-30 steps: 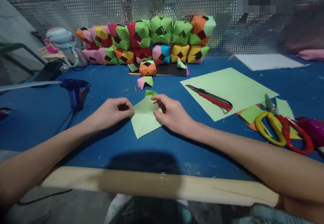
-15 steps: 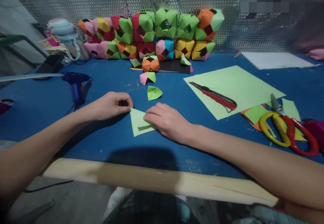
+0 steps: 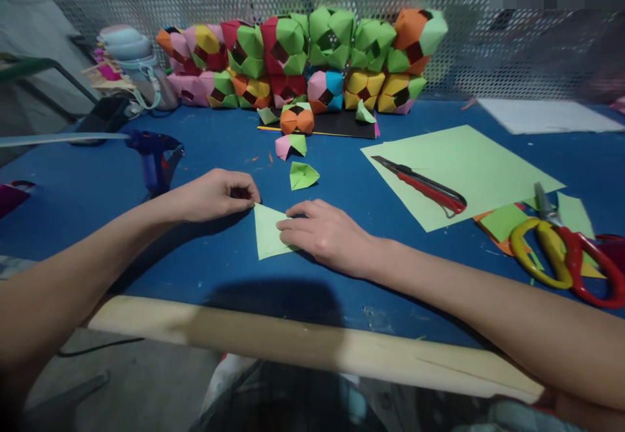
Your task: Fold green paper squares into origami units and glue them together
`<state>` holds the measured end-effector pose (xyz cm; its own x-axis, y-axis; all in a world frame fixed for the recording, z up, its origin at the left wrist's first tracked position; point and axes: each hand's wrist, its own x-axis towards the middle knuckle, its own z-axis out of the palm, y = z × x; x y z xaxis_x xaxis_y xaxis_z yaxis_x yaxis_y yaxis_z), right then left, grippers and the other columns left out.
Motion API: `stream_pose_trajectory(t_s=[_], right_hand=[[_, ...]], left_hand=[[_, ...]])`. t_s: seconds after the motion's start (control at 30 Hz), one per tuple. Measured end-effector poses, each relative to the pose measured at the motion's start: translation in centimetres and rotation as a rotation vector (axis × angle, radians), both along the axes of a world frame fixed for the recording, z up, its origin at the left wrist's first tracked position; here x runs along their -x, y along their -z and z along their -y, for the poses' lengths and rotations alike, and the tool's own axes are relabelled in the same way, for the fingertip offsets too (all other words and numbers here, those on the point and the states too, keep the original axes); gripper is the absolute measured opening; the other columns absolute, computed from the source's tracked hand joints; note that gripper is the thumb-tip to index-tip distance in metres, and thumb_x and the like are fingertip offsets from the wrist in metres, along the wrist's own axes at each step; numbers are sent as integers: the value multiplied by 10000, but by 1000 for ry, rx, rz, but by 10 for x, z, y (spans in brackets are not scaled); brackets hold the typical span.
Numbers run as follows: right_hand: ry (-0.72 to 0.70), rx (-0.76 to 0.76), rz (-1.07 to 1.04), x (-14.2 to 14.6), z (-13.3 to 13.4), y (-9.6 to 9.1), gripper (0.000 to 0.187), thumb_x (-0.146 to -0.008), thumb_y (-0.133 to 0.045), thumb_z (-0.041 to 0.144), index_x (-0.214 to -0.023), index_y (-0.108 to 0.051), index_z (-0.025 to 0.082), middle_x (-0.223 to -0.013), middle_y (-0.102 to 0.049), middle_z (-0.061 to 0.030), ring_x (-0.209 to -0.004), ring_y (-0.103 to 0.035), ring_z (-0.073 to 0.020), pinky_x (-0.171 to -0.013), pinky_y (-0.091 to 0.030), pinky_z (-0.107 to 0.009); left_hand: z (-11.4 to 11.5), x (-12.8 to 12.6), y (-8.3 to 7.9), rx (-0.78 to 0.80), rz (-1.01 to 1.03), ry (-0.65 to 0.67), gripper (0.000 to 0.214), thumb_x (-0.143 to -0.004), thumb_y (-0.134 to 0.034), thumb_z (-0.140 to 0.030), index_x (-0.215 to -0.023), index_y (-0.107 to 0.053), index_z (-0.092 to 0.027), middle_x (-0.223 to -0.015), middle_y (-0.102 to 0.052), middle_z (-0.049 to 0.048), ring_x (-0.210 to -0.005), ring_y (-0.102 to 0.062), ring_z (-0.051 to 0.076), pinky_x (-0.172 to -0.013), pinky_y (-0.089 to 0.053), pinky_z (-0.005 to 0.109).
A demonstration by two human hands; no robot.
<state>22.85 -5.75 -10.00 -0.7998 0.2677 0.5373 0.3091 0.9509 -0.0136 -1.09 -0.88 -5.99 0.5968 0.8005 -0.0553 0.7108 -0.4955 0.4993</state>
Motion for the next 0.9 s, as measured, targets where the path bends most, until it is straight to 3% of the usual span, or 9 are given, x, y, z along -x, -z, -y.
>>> stream_pose_trajectory(t_s=[0.13,0.33,0.53,0.7,0.9], right_hand=[[-14,-20,11,-3,-1,-3,319,-927,-325,88,-1024,-629,100,-1066,-689,-117,-961,-597,-216,-758,-512,-342],[86,16,-37,-13,-14,0,349,-889,-307,31,-1038,-615,100,-1092,-660,-162,-966,-597,-199,-778,-520,-338],[133,-51,-8,-10,-16,3,305,-904,-350,82,-978,-638,153,-1043,-678,-125,-911,-584,-204,-730,-477,-345],[51,-106,73,-10,-15,-4,265,-924,-384,151,-875,-644,167,-917,-707,-75,-821,-581,-186,-697,-430,-329],[48,-120,169,-12,-13,-9,275,-930,-386,182,-866,-653,195,-940,-710,-53,-835,-578,-175,-745,-413,-347]], left_hand=[[2,-3,1,37,65,-70,139,-699,-544,-217,-759,-660,-169,-730,-666,6,-660,-562,126,-670,-426,239],[5,-6,2,72,82,-97,147,-694,-550,-230,-759,-665,-166,-685,-655,6,-635,-552,129,-638,-419,247],[8,-9,0,-1,39,-54,143,-710,-526,-240,-712,-649,-166,-740,-664,24,-693,-570,145,-667,-417,259],[6,-7,2,-9,44,-44,140,-713,-528,-229,-740,-652,-171,-758,-665,22,-703,-573,146,-678,-417,258],[5,-5,2,39,85,-58,127,-703,-540,-214,-747,-651,-171,-721,-646,9,-671,-543,135,-664,-402,254]])
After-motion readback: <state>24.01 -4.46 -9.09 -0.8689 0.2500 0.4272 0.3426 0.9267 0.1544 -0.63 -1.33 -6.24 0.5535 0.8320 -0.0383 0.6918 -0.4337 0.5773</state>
